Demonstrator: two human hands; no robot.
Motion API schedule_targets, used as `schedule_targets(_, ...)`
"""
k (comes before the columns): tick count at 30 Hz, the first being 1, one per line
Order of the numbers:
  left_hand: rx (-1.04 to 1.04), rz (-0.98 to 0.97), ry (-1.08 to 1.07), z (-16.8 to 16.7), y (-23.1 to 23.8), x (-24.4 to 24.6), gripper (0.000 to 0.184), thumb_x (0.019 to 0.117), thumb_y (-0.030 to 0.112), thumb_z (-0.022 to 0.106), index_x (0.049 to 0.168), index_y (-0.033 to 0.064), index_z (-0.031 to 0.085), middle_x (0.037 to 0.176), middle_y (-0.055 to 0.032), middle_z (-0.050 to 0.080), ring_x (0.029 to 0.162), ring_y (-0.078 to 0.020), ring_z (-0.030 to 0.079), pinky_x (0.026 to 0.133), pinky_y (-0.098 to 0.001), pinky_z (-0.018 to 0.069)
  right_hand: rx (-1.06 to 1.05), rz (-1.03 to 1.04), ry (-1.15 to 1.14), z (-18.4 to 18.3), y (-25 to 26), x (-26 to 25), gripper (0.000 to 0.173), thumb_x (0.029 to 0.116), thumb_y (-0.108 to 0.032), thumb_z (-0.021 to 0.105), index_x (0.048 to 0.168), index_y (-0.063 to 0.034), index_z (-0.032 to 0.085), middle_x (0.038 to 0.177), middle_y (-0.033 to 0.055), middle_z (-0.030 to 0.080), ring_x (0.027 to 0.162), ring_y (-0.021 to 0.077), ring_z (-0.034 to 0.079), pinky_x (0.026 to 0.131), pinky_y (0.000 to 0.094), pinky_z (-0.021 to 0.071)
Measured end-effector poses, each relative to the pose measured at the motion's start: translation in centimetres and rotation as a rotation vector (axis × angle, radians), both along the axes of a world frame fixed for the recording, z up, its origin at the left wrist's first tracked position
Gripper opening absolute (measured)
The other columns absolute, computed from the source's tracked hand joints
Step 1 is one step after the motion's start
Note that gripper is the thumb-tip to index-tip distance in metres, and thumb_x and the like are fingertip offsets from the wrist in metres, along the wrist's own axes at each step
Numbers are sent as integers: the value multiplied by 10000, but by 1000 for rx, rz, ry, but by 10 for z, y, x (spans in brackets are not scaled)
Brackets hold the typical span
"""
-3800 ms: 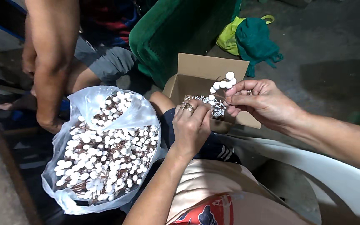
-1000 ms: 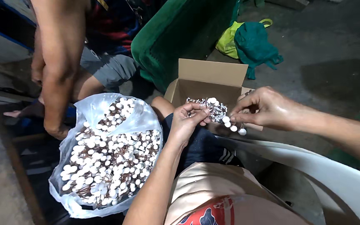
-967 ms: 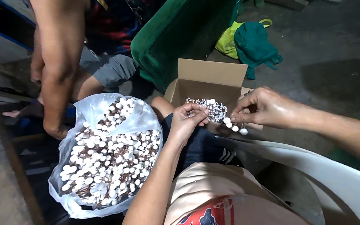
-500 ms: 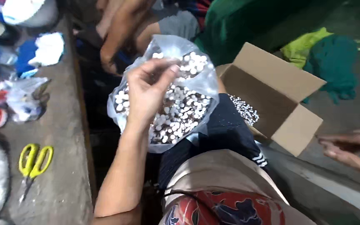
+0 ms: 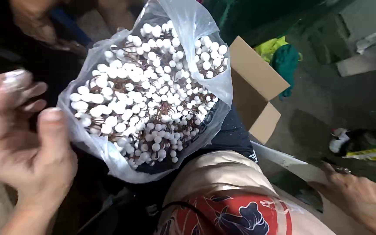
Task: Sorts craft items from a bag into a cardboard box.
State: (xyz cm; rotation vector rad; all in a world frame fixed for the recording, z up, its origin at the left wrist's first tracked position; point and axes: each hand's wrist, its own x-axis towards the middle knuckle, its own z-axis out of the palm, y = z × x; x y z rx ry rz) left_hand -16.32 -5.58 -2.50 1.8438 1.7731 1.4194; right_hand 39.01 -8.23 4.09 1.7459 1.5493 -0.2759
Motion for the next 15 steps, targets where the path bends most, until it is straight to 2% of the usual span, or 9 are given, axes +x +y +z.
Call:
schedule_targets(3,-49,80,-56,0,-15,-6,523,1102,316,428,1452,-72,447,1512,-165,485,1372,-213,506,1131,-355,431,6,-52,-112,-16,5,-2,682,899,-429,777,1282,105,591,1015,367,677,943,574,668,757,683,504)
schedule_targets(5,-96,88,-65,8,-23,-5,528,1112,330,381,1453,-67,451,1528,-138,485,1405,-166,475,1147,-324,415,4,-41,-132,-23,4,0,726,894,-456,775,1289,121,579,1026,364,677,951,559,673,775,668,509)
schedule_targets(6,-93,95,-107,16,-22,3,478,1105,309,401,1425,-37,479,1506,-71,512,1388,-100,472,1139,-283,410,0,-44,-139,-25,4,2,739,891,-467,774,1296,119,576,1030,363,679,955,556,675,781,665,511)
schedule_targets(8,-86,98,-70,18,-24,10,508,1088,380,440,1448,27,499,1496,-16,532,1368,-43,479,1132,-261,410,-22,-57,-147,-26,6,4,745,895,-483,765,1315,102,572,1045,362,679,969,550,675,795,664,512)
schedule_targets(10,-105,17,5,6,-34,-1,620,1032,502,456,1502,97,467,1553,-52,474,1440,-135,424,1198,-371,347,-25,-71,-140,-28,6,5,746,893,-480,769,1335,86,568,1060,362,677,979,553,673,797,677,510)
schedule_targets(11,-124,-14,25,6,-35,-2,671,1011,575,451,1509,126,467,1568,-41,457,1472,-151,383,1223,-403,303,-14,-70,-136,-30,5,6,750,886,-484,776,1330,86,574,1054,363,678,970,556,674,786,683,510)
schedule_targets(13,-145,-87,23,9,-31,2,717,979,700,432,1530,241,449,1602,58,408,1500,-97,323,1245,-384,262,-21,-74,-141,-30,4,7,758,883,-498,775,1318,91,579,1043,361,681,964,563,674,781,686,509)
schedule_targets(15,-138,-194,26,11,-21,4,674,971,727,411,1520,338,444,1609,149,377,1513,-72,282,1252,-363,229,-54,-96,-157,-29,7,6,753,900,-499,756,1338,84,568,1060,359,681,985,553,674,806,679,507)
